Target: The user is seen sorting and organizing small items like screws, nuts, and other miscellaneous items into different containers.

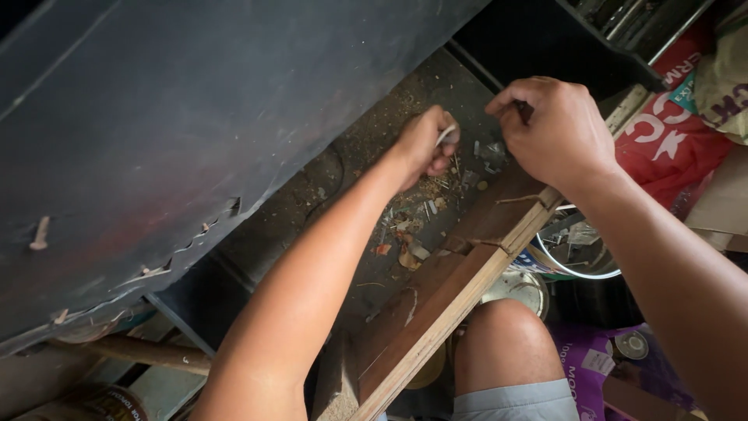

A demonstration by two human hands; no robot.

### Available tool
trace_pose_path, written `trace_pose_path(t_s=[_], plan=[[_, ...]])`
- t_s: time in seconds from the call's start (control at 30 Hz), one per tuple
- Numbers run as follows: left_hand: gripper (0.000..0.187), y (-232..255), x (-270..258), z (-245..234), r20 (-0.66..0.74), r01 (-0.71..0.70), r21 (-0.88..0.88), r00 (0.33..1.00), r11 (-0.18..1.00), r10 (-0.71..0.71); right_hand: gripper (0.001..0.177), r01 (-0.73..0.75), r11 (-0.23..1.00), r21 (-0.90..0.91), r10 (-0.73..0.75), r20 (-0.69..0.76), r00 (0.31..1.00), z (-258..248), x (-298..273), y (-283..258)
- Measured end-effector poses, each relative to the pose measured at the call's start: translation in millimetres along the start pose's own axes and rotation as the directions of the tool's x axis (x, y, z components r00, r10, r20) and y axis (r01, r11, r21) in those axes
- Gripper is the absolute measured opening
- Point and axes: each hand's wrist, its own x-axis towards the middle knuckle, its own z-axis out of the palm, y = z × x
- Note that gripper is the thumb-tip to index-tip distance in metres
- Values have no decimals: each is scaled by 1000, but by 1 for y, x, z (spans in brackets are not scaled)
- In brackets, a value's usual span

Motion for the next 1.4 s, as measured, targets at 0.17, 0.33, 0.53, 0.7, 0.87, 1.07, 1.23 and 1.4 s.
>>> trace_pose_path(t_s=[0.17, 0.33, 0.53, 0.7, 0.87, 1.07, 1.23, 1.4], plan=[[45, 18, -18, 25, -140, 1, 213, 990, 977, 30, 22, 15, 1000, -7, -15, 1, 1000, 1, 0, 0], [39, 32, -31, 38, -151, -79, 752, 946, 654, 288, 21, 8, 1000, -1, -8, 2, 1000, 0, 1, -3], [14, 21, -12, 40, 154, -203, 974, 919, 100, 362, 20, 8, 1000, -15, -8, -9, 1000, 0, 1, 0], [21, 10, 8, 42, 214, -217, 976, 923, -25, 319, 19, -17, 1000, 4, 17, 2, 1000, 0, 3, -4], [24, 2, 20, 40, 227, -222, 974, 929, -49, 291, 19, 8, 1000, 3, -8, 3, 1000, 1, 4, 0], [18, 19, 0, 32, 203, -235, 968, 938, 83, 281, 19, 56, 998, 1, -56, 1, 998, 3, 3, 3], [28, 14, 0, 16, 56, -149, 877, 976, 456, 209, 19, 14, 1000, -15, -13, 55, 998, 2, 4, 0], [42, -6, 12, -9, -149, -64, 692, 962, 719, 229, 25, 31, 974, -224, 75, 446, 892, 15, 30, 15]])
